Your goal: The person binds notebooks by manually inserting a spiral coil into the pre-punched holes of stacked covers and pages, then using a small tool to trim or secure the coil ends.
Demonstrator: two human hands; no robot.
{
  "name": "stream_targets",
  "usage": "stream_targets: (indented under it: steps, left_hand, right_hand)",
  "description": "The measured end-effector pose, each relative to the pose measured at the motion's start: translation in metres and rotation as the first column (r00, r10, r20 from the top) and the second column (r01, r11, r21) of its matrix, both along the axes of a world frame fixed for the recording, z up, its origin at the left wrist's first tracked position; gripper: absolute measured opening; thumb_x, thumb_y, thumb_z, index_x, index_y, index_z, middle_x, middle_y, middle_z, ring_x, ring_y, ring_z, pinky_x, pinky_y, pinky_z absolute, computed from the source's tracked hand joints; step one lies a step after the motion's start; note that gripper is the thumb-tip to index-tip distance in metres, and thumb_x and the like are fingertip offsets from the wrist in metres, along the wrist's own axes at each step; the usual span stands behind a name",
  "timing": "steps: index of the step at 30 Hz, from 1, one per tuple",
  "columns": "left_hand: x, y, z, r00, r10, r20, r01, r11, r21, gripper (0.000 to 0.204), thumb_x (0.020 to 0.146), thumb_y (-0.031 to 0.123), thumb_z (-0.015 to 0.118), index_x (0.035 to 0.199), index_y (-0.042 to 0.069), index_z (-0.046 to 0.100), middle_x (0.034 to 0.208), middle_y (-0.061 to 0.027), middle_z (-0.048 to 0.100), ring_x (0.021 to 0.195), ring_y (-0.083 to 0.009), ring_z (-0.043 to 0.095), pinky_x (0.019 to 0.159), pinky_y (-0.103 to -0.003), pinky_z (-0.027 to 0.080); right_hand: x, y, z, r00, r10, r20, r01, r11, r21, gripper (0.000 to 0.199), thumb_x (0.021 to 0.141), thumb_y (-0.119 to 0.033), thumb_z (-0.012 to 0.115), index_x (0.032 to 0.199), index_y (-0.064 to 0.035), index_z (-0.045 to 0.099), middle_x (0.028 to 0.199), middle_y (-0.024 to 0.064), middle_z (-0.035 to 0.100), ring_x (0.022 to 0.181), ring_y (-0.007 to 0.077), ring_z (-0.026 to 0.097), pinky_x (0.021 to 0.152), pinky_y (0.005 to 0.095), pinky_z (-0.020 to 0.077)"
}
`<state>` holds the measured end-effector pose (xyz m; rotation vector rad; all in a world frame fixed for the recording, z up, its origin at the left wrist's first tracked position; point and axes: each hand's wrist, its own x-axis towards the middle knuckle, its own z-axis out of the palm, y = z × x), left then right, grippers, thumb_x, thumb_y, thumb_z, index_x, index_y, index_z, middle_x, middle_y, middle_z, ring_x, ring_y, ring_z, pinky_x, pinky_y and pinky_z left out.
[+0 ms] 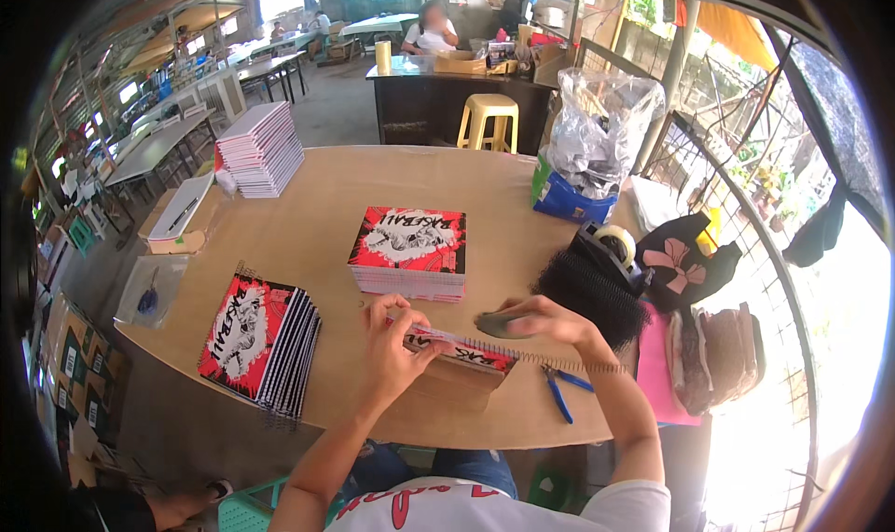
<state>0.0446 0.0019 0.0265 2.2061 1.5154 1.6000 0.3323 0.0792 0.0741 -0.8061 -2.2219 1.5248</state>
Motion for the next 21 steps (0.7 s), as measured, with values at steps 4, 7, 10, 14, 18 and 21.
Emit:
stream_targets:
  steps: [4,7,10,14,18,21]
  left_hand:
    - [0.004,0.003,-0.003,1.000,0.006,-0.003,-0.006,1.000,0.029,0.050,0.068,0.054,0.084,0.091,0.014,0.064,0.114,-0.0075,0.052,0.110,-0.0313,0.049,0.094,-0.049,0.036]
    - [0.003,0.002,-0.007,1.000,0.014,-0.008,-0.013,0.999,0.036,0.051,0.069,0.056,0.083,0.090,0.014,0.063,0.115,-0.0068,0.052,0.111,-0.0312,0.048,0.093,-0.049,0.036]
    - [0.003,0.002,-0.006,1.000,0.015,0.001,-0.015,1.000,0.027,0.051,0.070,0.056,0.083,0.090,0.014,0.063,0.115,-0.0064,0.052,0.112,-0.0314,0.048,0.093,-0.049,0.035]
    - [0.003,-0.005,-0.007,1.000,0.005,-0.001,-0.005,1.000,0.026,0.051,0.072,0.055,0.082,0.094,0.014,0.062,0.118,-0.0057,0.052,0.113,-0.0321,0.048,0.094,-0.050,0.035]
    - [-0.005,-0.006,-0.002,0.997,0.020,0.072,-0.022,1.000,0.019,0.048,0.072,0.044,0.087,0.095,0.008,0.064,0.114,-0.0089,0.056,0.109,-0.0312,0.052,0.091,-0.047,0.042]
    - [-0.022,0.001,-0.008,0.958,-0.071,0.277,0.086,0.995,-0.041,0.040,0.074,0.028,0.088,0.096,0.005,0.063,0.104,-0.0094,0.060,0.099,-0.0298,0.058,0.083,-0.042,0.049]
  right_hand:
    - [-0.020,-0.004,0.007,0.881,-0.097,0.463,-0.122,0.900,0.419,0.067,0.083,-0.047,0.068,0.128,0.0018,0.067,0.117,0.0210,0.068,0.112,0.0296,0.061,0.098,0.0387,0.0457]
    - [-0.006,-0.013,0.000,0.917,-0.087,-0.389,-0.077,0.919,-0.387,0.058,0.087,-0.041,0.067,0.128,-0.0001,0.068,0.113,0.0218,0.068,0.110,0.0287,0.062,0.096,0.0381,0.0470]
    - [-0.037,-0.008,0.017,0.950,-0.045,0.308,-0.038,0.966,0.257,0.059,0.092,-0.044,0.062,0.126,0.0038,0.068,0.121,0.0227,0.068,0.111,0.0311,0.064,0.098,0.0401,0.0480]
    - [-0.034,0.000,0.009,0.992,0.102,-0.073,-0.097,0.993,0.069,0.049,0.095,-0.037,0.062,0.124,0.0006,0.070,0.119,0.0221,0.069,0.110,0.0329,0.065,0.095,0.0415,0.0492]
    - [-0.031,0.006,-0.004,0.982,-0.084,0.170,0.066,0.992,0.106,0.051,0.091,-0.036,0.066,0.122,0.0044,0.069,0.120,0.0172,0.069,0.111,0.0284,0.064,0.096,0.0409,0.0479]
    - [-0.044,0.014,0.002,0.956,-0.061,0.287,-0.027,0.955,0.294,0.053,0.091,-0.040,0.066,0.120,0.0050,0.070,0.118,0.0182,0.069,0.106,0.0296,0.065,0.094,0.0430,0.0486]
